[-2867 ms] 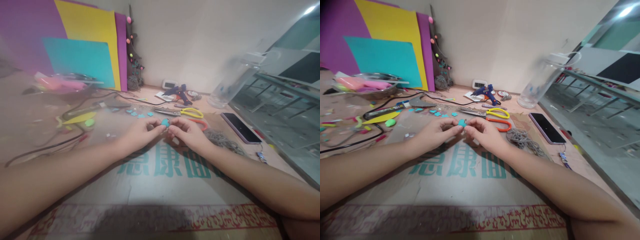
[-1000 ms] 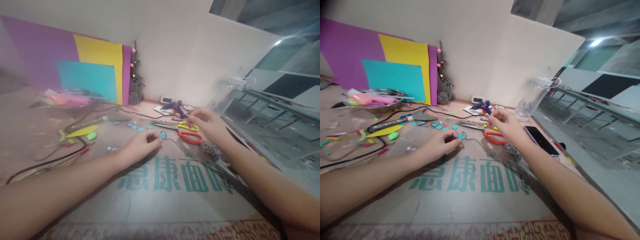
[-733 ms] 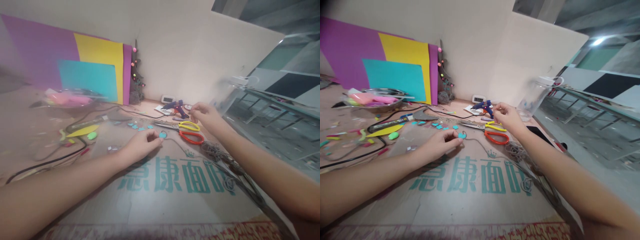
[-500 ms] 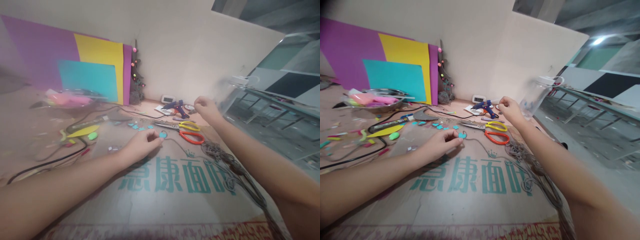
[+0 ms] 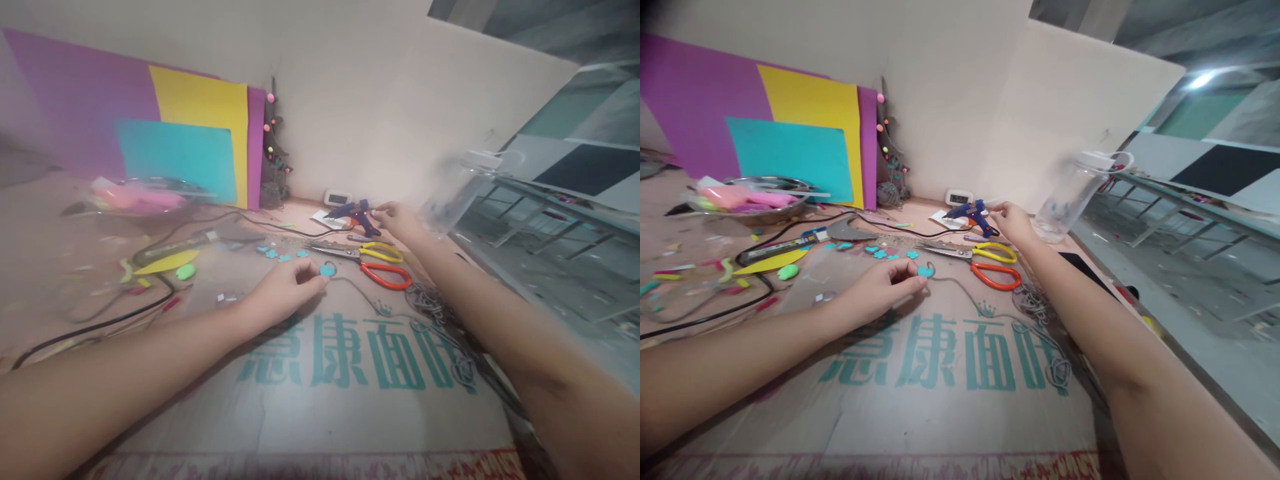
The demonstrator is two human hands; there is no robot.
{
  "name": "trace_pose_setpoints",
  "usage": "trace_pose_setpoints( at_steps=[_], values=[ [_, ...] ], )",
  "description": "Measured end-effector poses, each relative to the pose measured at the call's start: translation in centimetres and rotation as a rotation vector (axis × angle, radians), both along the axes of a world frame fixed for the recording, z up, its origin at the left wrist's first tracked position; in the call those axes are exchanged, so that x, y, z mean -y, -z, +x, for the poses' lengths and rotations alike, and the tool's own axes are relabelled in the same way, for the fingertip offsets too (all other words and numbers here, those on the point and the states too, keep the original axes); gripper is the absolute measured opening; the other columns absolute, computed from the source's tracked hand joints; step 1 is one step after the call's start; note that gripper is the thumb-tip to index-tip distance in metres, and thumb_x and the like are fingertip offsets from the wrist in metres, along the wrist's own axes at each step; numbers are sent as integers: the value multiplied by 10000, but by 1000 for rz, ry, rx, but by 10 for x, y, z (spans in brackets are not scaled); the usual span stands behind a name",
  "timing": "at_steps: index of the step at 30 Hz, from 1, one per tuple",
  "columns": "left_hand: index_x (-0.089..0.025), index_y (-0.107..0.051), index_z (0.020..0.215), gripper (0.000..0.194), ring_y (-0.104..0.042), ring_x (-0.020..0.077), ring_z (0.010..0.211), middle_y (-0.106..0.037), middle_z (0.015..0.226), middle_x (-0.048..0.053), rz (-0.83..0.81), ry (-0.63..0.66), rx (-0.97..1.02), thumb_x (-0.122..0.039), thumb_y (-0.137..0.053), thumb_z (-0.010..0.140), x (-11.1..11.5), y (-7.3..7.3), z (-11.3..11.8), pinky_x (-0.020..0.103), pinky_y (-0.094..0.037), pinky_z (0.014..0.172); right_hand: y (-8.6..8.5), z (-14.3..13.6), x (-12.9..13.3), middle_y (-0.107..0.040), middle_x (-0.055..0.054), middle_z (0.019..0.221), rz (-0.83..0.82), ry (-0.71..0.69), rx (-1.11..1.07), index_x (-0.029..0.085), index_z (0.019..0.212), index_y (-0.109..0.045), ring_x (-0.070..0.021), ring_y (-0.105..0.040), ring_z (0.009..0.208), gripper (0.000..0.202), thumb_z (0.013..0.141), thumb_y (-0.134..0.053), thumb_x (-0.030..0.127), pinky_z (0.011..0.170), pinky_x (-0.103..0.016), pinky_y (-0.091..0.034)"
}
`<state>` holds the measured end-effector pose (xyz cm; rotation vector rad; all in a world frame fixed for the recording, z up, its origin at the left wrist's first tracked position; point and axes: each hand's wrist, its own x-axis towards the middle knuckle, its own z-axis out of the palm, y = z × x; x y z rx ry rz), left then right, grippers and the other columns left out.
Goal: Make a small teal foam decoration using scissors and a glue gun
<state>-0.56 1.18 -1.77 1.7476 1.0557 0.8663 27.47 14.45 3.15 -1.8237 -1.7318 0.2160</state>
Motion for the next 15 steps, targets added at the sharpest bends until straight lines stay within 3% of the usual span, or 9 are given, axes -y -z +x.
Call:
trace_pose_setpoints(
  at_steps=[4,7,11,15],
  values=[
    [-171,-572,744,276,-553,144,646,-622,696,-2,6,-6,-10,-428,-581,845,0,-1,0,246,-372,583,7,-8,-7,-717,-93,1102,-17,-126,-6,168,1191,-637,-180,-658,908,455,782,-725,346,787,-274,-504],
    [-171,-570,733,278,-549,142,635,-617,684,-5,6,-13,-12,-428,-584,840,1,-1,0,245,-372,576,14,-17,-12,-733,-71,1064,-63,-181,-28,178,1150,-668,-167,-658,875,402,794,-707,361,773,-266,-505],
    [-172,-573,737,290,-536,135,614,-604,665,-15,4,-6,-15,-440,-582,847,0,0,0,241,-353,556,20,-27,-16,-740,-96,925,-93,-136,-31,123,1007,-704,-199,-655,791,339,747,-734,339,730,-301,-499],
    [-174,-579,744,277,-529,131,621,-617,686,-12,6,-5,-15,-428,-581,853,0,0,0,243,-343,559,15,-27,-13,-725,-118,883,-63,-65,-28,108,966,-697,-223,-648,766,271,763,-687,287,698,-324,-484]
  ],
)
